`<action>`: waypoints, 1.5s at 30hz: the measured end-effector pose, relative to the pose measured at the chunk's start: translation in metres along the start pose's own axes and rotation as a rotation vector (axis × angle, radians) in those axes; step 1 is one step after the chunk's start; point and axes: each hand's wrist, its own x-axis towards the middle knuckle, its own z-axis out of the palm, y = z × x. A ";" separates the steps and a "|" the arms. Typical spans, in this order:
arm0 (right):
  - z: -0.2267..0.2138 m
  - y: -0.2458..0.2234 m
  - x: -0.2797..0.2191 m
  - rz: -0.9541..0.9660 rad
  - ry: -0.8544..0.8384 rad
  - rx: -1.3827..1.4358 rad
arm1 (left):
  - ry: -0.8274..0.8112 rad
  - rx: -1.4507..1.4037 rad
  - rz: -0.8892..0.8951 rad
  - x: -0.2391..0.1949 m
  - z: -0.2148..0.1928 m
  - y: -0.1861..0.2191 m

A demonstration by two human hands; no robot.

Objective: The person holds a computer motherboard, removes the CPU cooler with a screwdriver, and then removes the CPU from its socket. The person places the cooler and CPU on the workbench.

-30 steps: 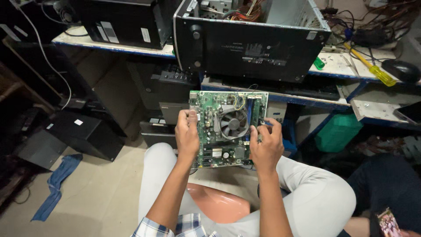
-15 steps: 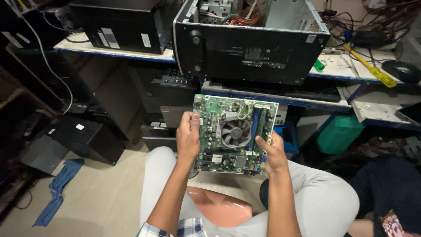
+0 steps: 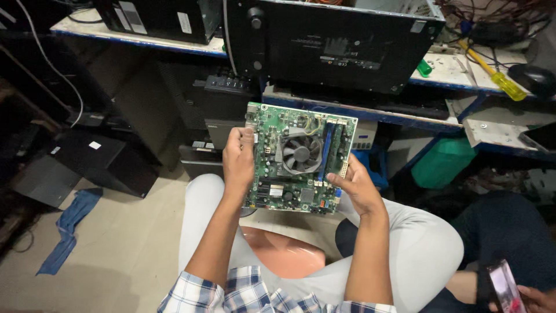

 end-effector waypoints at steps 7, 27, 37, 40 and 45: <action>0.011 0.007 0.007 -0.207 0.030 0.018 | 0.024 0.076 -0.032 0.002 -0.001 -0.002; -0.031 0.064 0.035 -0.415 0.143 0.380 | -0.078 0.117 0.096 -0.008 -0.005 0.037; -0.019 0.046 0.031 -0.417 0.363 0.353 | -0.167 0.156 0.161 -0.017 0.008 0.047; -0.016 0.044 0.032 -0.442 0.413 0.329 | -0.159 0.161 0.211 -0.019 0.009 0.049; -0.019 0.043 0.029 -0.545 0.397 0.277 | -0.163 0.155 0.298 -0.027 0.010 0.049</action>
